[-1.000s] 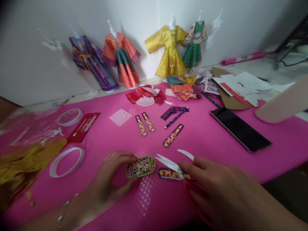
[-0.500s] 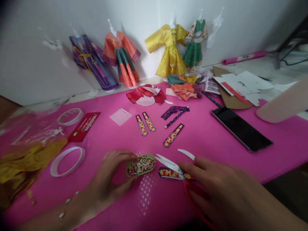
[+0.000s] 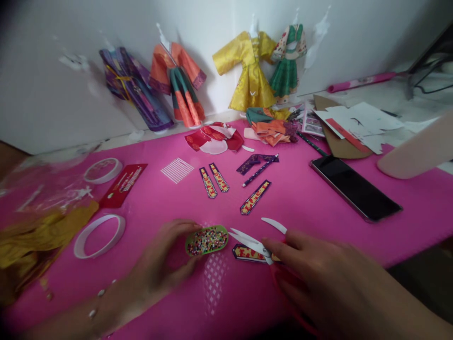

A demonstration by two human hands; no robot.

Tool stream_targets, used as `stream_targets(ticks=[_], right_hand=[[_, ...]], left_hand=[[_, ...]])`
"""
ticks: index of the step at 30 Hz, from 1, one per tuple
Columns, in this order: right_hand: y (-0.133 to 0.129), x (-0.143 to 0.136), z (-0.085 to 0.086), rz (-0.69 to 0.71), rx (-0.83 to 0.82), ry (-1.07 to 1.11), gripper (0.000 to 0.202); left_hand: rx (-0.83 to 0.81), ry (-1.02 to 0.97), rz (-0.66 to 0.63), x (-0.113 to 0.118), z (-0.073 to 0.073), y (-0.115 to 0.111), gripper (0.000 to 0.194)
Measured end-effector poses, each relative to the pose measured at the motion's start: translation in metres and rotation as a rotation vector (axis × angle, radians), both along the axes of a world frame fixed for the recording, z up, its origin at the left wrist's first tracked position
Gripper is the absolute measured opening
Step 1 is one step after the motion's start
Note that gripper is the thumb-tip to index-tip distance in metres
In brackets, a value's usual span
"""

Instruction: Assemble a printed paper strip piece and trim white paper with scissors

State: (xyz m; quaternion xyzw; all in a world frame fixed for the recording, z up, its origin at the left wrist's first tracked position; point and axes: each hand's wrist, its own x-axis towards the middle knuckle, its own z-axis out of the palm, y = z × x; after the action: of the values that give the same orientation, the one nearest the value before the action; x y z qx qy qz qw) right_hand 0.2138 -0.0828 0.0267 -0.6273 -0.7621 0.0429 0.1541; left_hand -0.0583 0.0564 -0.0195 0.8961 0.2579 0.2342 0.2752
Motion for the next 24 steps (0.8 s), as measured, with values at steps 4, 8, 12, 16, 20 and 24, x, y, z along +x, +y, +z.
stream_targets(ticks=[4, 8, 12, 16, 20, 24], right_hand=[[0.0, 0.001, -0.005, 0.075, -0.188, -0.101, 0.03], [0.0, 0.001, -0.007, 0.058, -0.188, -0.106, 0.03], [-0.003, -0.003, -0.003, 0.091, -0.193, -0.13, 0.04], [-0.008, -0.006, 0.001, 0.08, -0.183, -0.151, 0.043], [-0.009, -0.007, 0.002, 0.112, -0.166, -0.2, 0.044], [-0.01, -0.005, -0.004, 0.103, -0.162, -0.237, 0.048]], left_hand=[[-0.019, -0.005, 0.006, 0.001, -0.001, 0.003, 0.04], [-0.009, -0.031, -0.012, 0.002, -0.002, 0.003, 0.041], [-0.027, -0.037, -0.027, 0.002, -0.003, 0.0, 0.043], [-0.021, -0.041, -0.069, 0.0, -0.002, -0.004, 0.045], [-0.02, -0.04, -0.096, -0.002, 0.0, -0.007, 0.047], [-0.036, -0.033, -0.118, -0.002, 0.0, -0.007, 0.047]])
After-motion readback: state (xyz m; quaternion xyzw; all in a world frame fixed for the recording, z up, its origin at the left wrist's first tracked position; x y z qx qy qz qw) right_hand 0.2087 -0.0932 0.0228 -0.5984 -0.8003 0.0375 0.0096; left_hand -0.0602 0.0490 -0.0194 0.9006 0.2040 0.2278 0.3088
